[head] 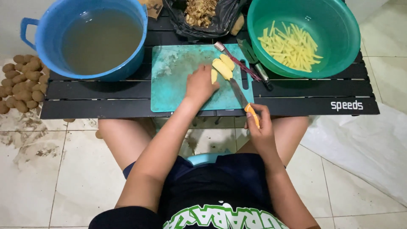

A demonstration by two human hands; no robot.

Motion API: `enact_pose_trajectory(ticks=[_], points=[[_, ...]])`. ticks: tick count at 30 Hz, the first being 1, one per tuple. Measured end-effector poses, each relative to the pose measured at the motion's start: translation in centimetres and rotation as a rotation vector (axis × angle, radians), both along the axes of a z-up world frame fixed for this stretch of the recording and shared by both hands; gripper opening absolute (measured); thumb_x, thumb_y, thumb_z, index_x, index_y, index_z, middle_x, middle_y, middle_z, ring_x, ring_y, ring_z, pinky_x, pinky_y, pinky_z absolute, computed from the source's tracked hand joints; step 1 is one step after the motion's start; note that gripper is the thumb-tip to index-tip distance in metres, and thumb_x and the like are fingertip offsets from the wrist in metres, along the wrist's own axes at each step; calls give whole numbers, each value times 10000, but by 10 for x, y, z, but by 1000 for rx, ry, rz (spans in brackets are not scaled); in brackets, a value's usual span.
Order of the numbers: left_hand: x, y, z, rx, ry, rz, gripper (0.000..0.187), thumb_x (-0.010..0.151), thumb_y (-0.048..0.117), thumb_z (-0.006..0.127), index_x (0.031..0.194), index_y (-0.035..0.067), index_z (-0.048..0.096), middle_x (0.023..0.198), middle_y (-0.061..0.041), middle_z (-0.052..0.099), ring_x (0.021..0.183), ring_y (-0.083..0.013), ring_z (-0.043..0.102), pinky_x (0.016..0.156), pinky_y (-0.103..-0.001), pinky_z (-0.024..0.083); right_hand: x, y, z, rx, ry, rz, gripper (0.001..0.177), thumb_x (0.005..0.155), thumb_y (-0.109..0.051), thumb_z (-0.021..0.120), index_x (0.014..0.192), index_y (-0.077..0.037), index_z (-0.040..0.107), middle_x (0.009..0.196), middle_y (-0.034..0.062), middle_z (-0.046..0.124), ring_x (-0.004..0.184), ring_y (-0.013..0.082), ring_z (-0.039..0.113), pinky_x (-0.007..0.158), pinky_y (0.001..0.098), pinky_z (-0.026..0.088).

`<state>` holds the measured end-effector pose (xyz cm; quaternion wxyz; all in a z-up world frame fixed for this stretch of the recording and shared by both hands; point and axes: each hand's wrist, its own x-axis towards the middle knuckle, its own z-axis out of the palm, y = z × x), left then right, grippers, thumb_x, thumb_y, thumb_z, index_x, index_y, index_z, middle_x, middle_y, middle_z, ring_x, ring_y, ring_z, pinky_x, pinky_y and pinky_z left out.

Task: A person is slicing potatoes into thin strips on a cutting board using a knife.

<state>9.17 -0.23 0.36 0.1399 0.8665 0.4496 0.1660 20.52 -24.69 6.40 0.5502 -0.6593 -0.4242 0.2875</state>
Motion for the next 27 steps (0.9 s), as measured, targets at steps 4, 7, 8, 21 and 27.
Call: enact_pose_trajectory(ticks=[4,7,8,21,27], points=[[-25,2,9,-9,-19,-60,494,762,337,782,1112,16,649,1045,-142,634,887,-442,721,729,-592,566,-2,4,-4,40,-9,9,310,1060,-122,520,1367,-78,509,621,26,589,565,78,479,543,235,389],[-50,-1,20,7,-67,-74,484,742,330,794,1126,44,715,979,-130,633,890,-455,715,751,-571,555,-5,9,-5,41,27,61,312,1072,-123,490,1377,-60,470,637,34,574,610,98,471,613,247,389],[-58,-2,24,4,-14,-96,446,753,322,781,1149,124,726,1019,-86,630,956,-409,676,829,-575,493,-6,12,-6,19,21,81,306,1074,-128,492,1373,-60,481,631,49,584,602,121,480,621,266,395],[-96,-14,22,-109,-210,-228,309,972,210,701,1281,196,699,1214,-28,612,1197,-293,493,1038,-569,224,-32,25,11,-230,-131,182,344,1070,-267,500,1390,-153,553,620,84,648,595,214,564,645,370,464],[-100,-10,26,-155,-215,-272,300,996,179,677,1295,205,689,1250,-22,622,1241,-273,477,1038,-558,197,-37,21,23,-241,-105,161,328,1068,-255,514,1364,-133,587,611,92,641,591,203,547,643,363,457]])
